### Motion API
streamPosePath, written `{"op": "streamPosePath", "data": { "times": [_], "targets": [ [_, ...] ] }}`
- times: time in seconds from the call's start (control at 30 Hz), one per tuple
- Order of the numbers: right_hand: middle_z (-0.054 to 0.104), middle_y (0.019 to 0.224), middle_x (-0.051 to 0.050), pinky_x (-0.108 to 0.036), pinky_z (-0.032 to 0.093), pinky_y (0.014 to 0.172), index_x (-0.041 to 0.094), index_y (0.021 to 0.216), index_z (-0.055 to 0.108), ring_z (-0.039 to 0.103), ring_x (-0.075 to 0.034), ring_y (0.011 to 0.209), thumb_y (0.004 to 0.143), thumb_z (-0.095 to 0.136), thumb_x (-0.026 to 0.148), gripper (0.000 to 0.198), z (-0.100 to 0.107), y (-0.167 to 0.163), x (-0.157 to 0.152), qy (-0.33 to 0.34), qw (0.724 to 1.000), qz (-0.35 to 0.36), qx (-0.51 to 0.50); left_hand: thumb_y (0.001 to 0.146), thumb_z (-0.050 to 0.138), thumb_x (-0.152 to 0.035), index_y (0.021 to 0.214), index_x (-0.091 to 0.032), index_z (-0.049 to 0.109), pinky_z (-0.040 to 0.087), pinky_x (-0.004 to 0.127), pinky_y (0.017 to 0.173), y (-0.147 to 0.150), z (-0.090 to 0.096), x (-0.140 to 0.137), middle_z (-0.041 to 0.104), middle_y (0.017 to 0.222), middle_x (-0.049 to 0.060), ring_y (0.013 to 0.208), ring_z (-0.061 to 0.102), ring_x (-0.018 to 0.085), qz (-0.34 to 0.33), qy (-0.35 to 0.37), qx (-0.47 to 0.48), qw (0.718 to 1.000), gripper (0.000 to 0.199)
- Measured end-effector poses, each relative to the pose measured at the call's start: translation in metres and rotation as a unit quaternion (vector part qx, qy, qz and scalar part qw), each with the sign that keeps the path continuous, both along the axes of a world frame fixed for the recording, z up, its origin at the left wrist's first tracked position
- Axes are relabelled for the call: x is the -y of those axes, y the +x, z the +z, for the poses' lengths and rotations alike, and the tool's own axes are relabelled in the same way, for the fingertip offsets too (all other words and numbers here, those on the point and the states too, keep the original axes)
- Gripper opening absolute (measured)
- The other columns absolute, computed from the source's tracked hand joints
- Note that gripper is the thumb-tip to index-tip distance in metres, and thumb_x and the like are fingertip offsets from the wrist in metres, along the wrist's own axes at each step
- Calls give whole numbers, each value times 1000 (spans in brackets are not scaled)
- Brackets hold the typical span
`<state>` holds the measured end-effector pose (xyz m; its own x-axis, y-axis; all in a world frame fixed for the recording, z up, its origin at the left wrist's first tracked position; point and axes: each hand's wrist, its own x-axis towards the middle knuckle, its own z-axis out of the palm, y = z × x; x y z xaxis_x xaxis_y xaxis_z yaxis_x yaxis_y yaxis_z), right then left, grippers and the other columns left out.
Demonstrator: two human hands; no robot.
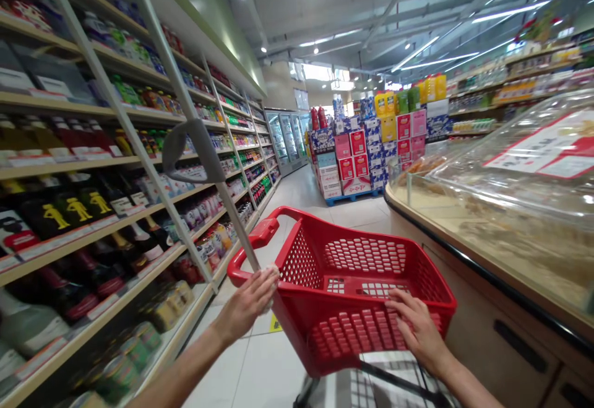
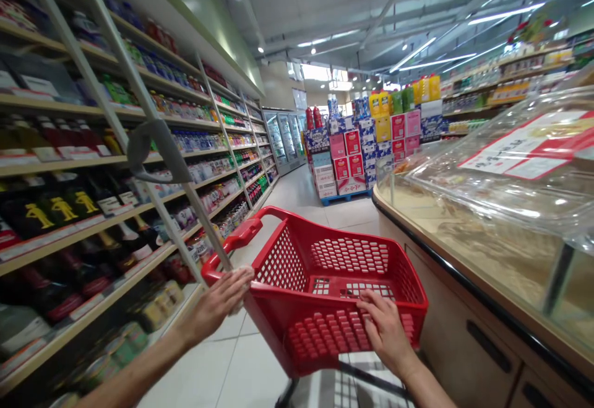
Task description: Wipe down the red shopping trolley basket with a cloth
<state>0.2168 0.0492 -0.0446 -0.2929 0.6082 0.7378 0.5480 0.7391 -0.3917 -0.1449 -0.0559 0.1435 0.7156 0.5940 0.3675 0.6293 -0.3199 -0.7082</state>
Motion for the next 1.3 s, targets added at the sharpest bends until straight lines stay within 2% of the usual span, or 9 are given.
{"op": "streamPosePath", "data": {
  "times": [0.23,0.37,0.5,0.63,0.77,0.97,1.17,1.23,1.3],
  "targets": [
    [58,107,-8,-40,42,80,21,86,64,56,-22,95,76,43,25,23,0,-2,-3,15,1000,2,-27,83,33,-13,119,-17,45,24,42,104,-11,51,-22,47,127,7,126,29,19,55,120,103,986,39],
    [58,107,-8,-39,42,81,21,85,64,55,-22,96,76,43,24,22,2,-1,-4,-1,1000,10,-28,81,28,-7,106,-16,56,35,34,97,16,-22,-25,61,110,7,109,50,16,62,33,128,989,39],
    [58,107,-8,-40,40,82,20,84,64,55,-22,96,75,42,22,24,7,-3,-2,-14,999,2,-30,81,31,-11,107,-16,55,39,36,94,65,-97,-31,59,113,7,110,49,18,68,1,220,973,36],
    [57,107,-9,-40,39,83,19,83,63,55,-22,94,74,42,20,23,11,-2,2,-23,999,0,-26,80,34,-10,107,-18,55,40,35,92,91,-93,-41,60,113,4,107,51,17,44,-84,194,976,35],
    [57,107,-9,-40,38,84,19,83,62,53,-22,99,74,41,18,23,12,3,3,-40,999,11,-26,78,39,-12,105,-23,56,41,41,88,67,-69,-38,60,112,4,106,52,23,139,-79,225,961,34],
    [54,112,-9,-46,34,91,21,90,63,50,-24,105,73,47,25,24,31,-17,17,-127,989,-2,-75,77,37,-13,108,-21,54,41,40,91,98,-92,-40,58,113,7,105,51,20,64,-151,401,901,36],
    [40,132,-7,-38,29,101,22,131,31,35,-19,122,82,42,37,53,58,-71,53,-279,906,135,-290,75,35,-12,131,-19,24,27,36,105,197,-114,-38,35,136,8,126,28,15,-32,-311,623,717,58],
    [44,128,-8,-38,31,100,20,129,34,40,-20,119,82,41,35,51,63,-72,52,-302,885,123,-332,72,36,-9,134,-18,15,28,35,104,200,-108,-31,30,138,9,127,27,15,-45,-355,614,703,67],
    [48,124,-8,-38,33,99,20,125,41,44,-20,115,79,43,27,46,69,-65,45,-279,897,113,-322,68,38,-7,134,-19,15,29,35,103,183,-96,-28,25,141,9,127,27,16,-36,-347,570,744,70]
  ]
}}
